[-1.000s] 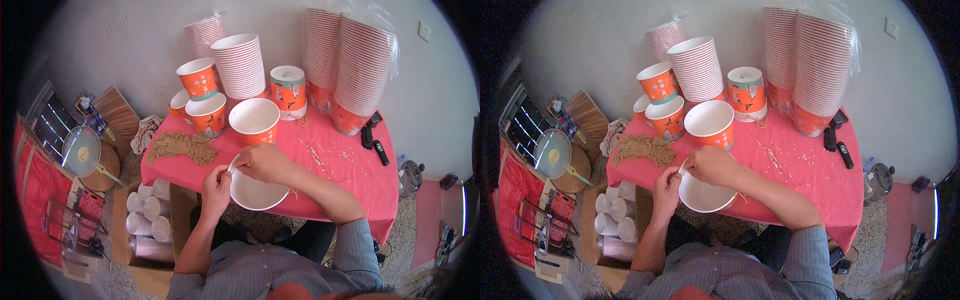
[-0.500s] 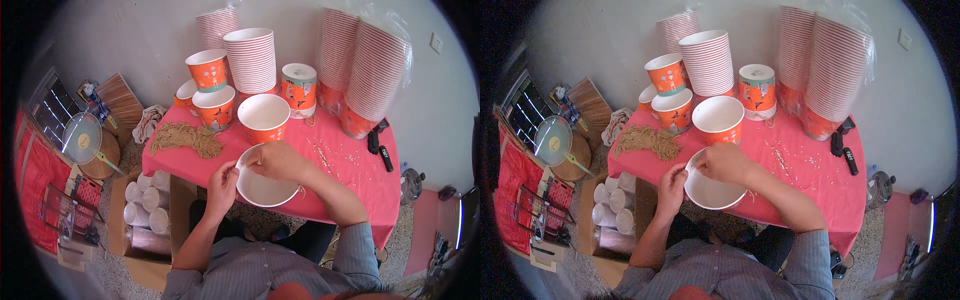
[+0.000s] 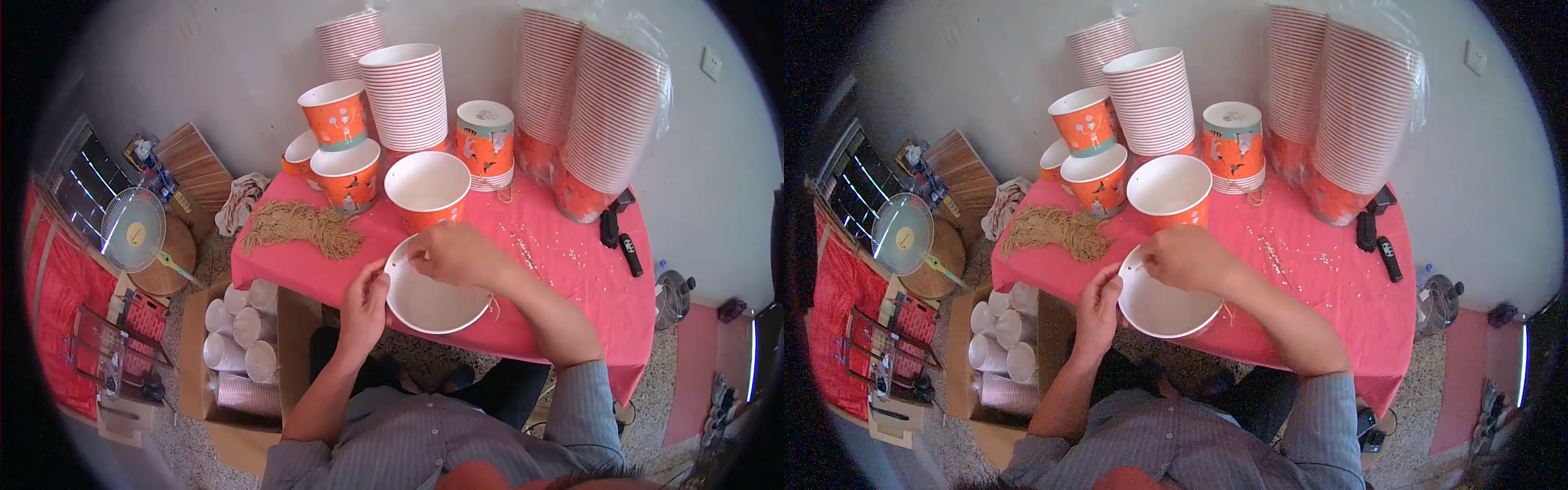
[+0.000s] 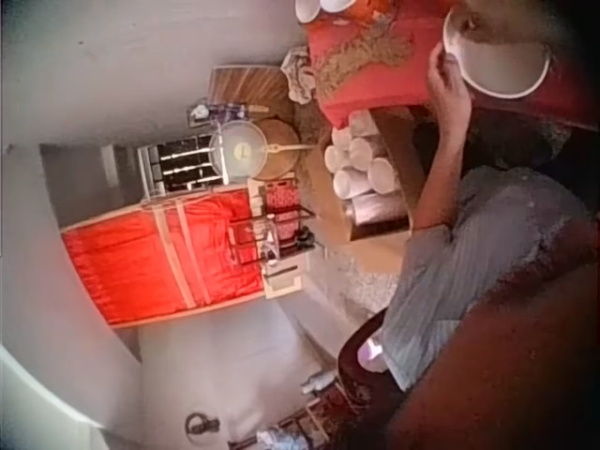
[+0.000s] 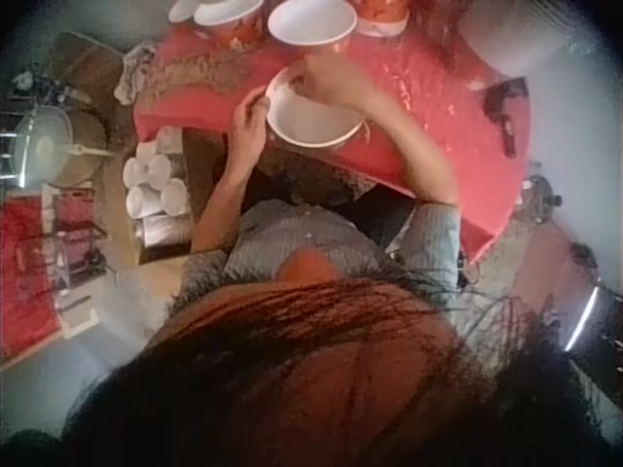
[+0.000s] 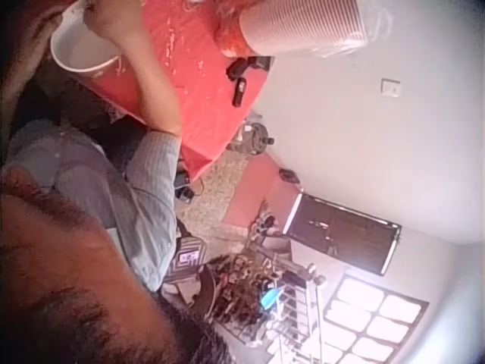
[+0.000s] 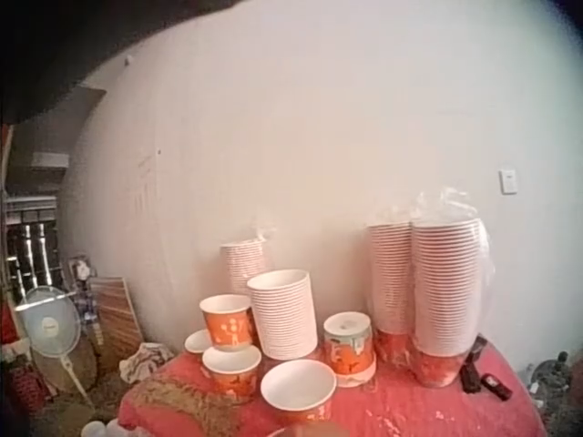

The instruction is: Manually attaching plastic-tipped strings to paper food containers at a workstation.

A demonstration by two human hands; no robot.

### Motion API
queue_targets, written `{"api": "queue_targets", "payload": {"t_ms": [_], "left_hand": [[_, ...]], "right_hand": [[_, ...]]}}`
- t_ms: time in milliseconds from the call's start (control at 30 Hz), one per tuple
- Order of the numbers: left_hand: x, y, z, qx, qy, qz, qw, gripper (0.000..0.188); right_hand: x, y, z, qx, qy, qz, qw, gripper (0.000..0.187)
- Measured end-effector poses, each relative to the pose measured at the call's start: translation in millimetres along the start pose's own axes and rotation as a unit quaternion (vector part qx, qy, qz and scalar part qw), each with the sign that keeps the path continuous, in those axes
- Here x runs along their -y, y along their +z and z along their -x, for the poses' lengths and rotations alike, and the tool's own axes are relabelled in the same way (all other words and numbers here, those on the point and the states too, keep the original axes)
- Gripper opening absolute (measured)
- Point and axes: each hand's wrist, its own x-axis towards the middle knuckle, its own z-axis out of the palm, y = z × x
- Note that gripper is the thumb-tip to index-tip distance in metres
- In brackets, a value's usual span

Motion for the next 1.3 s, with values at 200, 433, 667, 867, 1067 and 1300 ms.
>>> {"api": "queue_targets", "payload": {"t_ms": [200,433,667,867,1067,1300], "left_hand": [[-13.5,13.0,5.9,0.016,-0.047,0.016,0.999,0.035],[-14.4,19.9,7.5,0.024,-0.005,-0.016,1.000,0.035],[-15.4,22.2,17.6,0.044,-0.050,0.027,0.997,0.033],[-14.4,16.1,16.9,0.045,-0.043,0.012,0.998,0.033],[-12.6,14.1,13.6,0.028,-0.059,0.033,0.997,0.037],[-14.9,16.8,14.4,0.019,-0.062,0.030,0.997,0.041]], "right_hand": [[-4.4,-2.5,2.6,-0.045,0.003,-0.019,0.999,0.022],[-0.2,-0.8,2.6,0.002,-0.004,-0.033,0.999,0.021],[0.9,3.1,2.9,0.001,-0.004,-0.001,1.000,0.017],[11.2,1.1,5.7,0.003,0.018,0.031,0.999,0.019],[-2.8,-1.4,6.5,0.003,0.019,0.008,1.000,0.024],[-3.6,-11.0,10.6,0.007,0.014,0.007,1.000,0.015]]}}
